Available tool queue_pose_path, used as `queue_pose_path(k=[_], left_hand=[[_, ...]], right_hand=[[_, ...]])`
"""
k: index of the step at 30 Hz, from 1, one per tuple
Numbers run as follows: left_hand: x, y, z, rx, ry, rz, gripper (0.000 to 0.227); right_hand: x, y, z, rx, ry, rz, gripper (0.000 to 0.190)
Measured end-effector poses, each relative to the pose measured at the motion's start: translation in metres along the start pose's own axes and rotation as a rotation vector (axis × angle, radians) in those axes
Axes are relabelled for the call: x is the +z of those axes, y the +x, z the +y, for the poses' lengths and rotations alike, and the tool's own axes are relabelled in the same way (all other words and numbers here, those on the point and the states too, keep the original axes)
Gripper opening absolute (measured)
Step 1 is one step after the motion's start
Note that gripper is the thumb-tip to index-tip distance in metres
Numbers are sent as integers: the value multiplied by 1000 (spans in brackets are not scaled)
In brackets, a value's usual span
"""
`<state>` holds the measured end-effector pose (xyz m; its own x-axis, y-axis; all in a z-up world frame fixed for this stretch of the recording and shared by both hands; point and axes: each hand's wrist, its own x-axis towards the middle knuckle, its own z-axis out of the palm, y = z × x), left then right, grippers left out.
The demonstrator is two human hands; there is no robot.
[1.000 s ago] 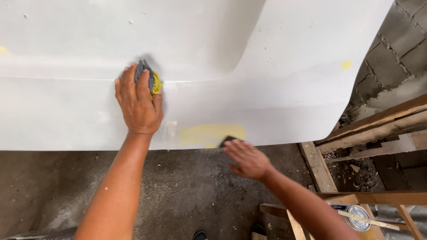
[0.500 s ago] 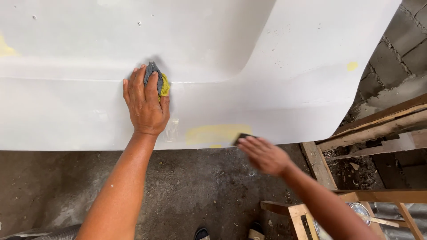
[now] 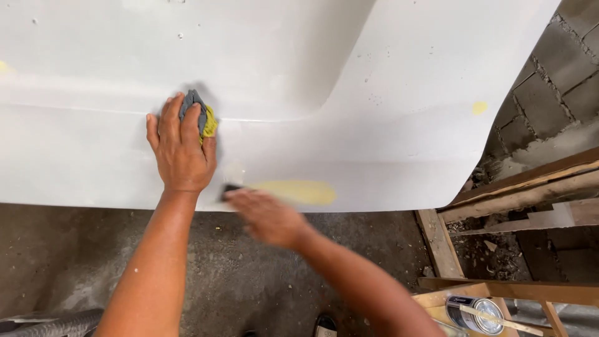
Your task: The person sands a white car door panel using a sanding block and a yellow cloth. They repeatedly rub the surface to smooth it out, occasionally dipping the cloth into a green bucket of water to clean it before resuming the sanding process.
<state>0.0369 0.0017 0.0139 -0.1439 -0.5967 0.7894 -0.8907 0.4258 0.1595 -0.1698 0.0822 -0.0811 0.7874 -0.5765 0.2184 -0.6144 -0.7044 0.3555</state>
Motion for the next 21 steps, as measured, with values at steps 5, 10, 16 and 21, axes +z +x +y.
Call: queue_pose_path(k=[5, 10, 16, 21], left_hand=[[5, 8, -8, 35, -71, 10, 52], [10, 5, -10, 70, -131, -4, 54], [-16, 4, -20, 49, -121, -78, 58], [-19, 10, -26, 124, -123, -126, 58]], right_hand=[[-34, -135, 94, 886, 291, -350, 90], [24, -156, 71, 1457, 158, 324, 100], [26, 67, -54, 760, 359, 183, 100], [-14, 30, -14, 502, 317, -341, 80]])
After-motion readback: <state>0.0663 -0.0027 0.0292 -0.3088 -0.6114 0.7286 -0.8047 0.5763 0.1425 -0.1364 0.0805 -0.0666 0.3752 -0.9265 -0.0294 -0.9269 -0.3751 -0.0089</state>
